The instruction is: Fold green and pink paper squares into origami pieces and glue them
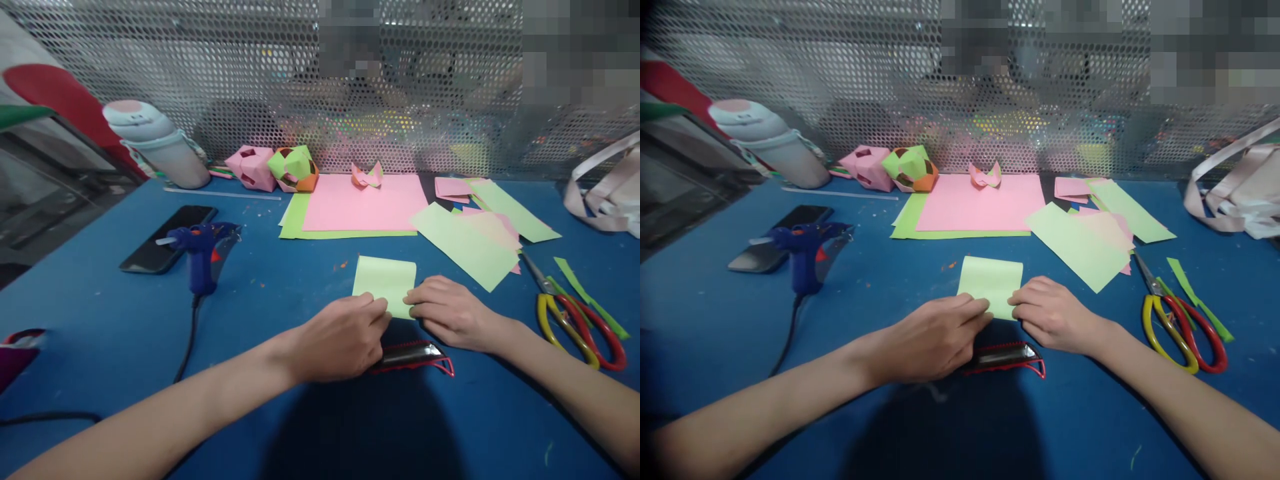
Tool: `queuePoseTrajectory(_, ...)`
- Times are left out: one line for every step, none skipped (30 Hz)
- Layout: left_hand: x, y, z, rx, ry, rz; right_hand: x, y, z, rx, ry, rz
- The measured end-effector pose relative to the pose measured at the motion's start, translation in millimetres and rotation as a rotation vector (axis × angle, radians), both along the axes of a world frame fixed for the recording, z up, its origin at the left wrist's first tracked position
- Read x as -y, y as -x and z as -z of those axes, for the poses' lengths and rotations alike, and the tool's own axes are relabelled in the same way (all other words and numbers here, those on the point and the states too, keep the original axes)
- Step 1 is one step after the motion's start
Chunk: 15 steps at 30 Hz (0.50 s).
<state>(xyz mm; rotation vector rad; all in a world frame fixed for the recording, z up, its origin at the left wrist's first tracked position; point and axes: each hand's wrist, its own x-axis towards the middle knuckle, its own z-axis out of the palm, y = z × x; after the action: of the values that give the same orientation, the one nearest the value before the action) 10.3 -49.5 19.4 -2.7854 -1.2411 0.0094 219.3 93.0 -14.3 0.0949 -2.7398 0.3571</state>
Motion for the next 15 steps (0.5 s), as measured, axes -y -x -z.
queuePoseTrajectory(0,-1,-0.7,0.053,0.034,-0.042,2,1,-0.9,-0.003,0.014,0.015)
queuePoseTrajectory(0,-3,-1.1,0.101,0.069,-0.082,3,2,-2.3,-0.014,0.042,0.036)
queuePoseTrajectory(1,-4,-1.2,0.139,0.100,-0.116,6,3,-4.5,-0.032,0.087,0.057)
queuePoseTrajectory(1,-4,-1.0,0.165,0.127,-0.136,8,4,-7.2,-0.048,0.150,0.076)
queuePoseTrajectory(2,-4,-0.5,0.182,0.147,-0.144,11,5,-10.4,-0.052,0.228,0.088)
queuePoseTrajectory(2,-4,0.1,0.195,0.159,-0.149,13,6,-13.9,-0.031,0.313,0.088)
queuePoseTrajectory(2,-4,0.9,0.209,0.167,-0.149,15,7,-17.3,0.025,0.397,0.076)
queuePoseTrajectory(3,-3,1.6,0.227,0.170,-0.149,17,9,-20.3,0.109,0.473,0.053)
queuePoseTrajectory(3,-2,2.3,0.246,0.169,-0.143,17,11,-22.4,0.200,0.531,0.018)
queuePoseTrajectory(3,-2,2.7,0.264,0.165,-0.133,17,14,-23.7,0.285,0.568,-0.026)
queuePoseTrajectory(3,-1,3.0,0.278,0.157,-0.123,16,17,-23.8,0.350,0.584,-0.072)
queuePoseTrajectory(3,-1,3.2,0.288,0.148,-0.114,15,21,-23.1,0.393,0.581,-0.113)
queuePoseTrajectory(3,-1,3.1,0.290,0.140,-0.106,13,24,-21.6,0.416,0.561,-0.145)
queuePoseTrajectory(3,-1,2.9,0.286,0.135,-0.100,10,28,-19.6,0.428,0.530,-0.163)
queuePoseTrajectory(3,-1,2.6,0.277,0.135,-0.100,8,31,-17.6,0.441,0.494,-0.166)
